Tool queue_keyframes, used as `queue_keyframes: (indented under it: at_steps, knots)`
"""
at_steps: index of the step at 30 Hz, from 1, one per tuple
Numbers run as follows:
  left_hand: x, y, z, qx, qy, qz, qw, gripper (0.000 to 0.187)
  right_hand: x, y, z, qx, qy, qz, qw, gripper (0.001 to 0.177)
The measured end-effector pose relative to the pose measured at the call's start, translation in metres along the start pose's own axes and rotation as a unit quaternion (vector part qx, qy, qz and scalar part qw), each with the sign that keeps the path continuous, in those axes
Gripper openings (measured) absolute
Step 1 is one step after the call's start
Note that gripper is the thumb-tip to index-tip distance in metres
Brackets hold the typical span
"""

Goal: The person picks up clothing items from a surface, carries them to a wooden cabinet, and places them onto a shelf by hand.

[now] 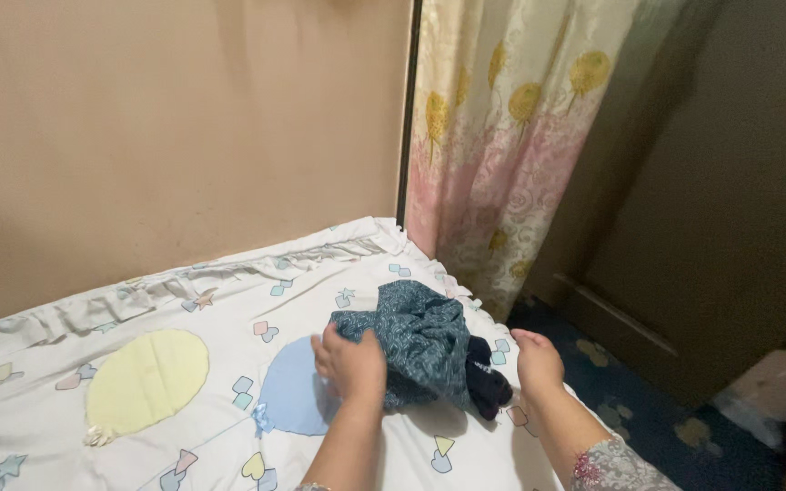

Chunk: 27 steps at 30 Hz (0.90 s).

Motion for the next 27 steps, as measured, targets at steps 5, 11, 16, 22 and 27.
queue_keyframes:
  at_steps: [5,11,16,22,27]
  knots:
    - [-0.025,-0.003,-0.043,-0.012,0.178,-0.022,0.984,0.055,0.000,-0.007,-0.017,0.008,-0.015,-0.019,1.000,0.026]
    - [-0.069,0.046,-0.045,-0.020,0.346,0.108,0.932,0.034,-0.032,-0.032,0.013,-0.157,-0.094,-0.017,0.983,0.028]
    - [-0.103,0.068,-0.023,0.159,0.376,0.313,0.858,0.074,-0.055,-0.034,0.021,-0.222,-0.199,0.011,0.954,0.029]
    - [-0.103,0.063,0.006,0.270,0.376,0.365,0.807,0.093,-0.100,-0.012,0.049,-0.413,-0.210,0.104,0.880,0.086]
    - [-0.101,0.073,0.015,0.245,0.394,0.352,0.813,0.087,-0.120,0.021,0.050,-0.494,-0.265,0.195,0.805,0.123]
Point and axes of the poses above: each hand's wrist, its own x-axis towards the middle knuckle, its own y-axis out of the palm, z = x × y, the point moved 6 cm from there along x, towards the middle knuckle, and after that the axes turned 15 degrees about -z, right-handed, at the moved point
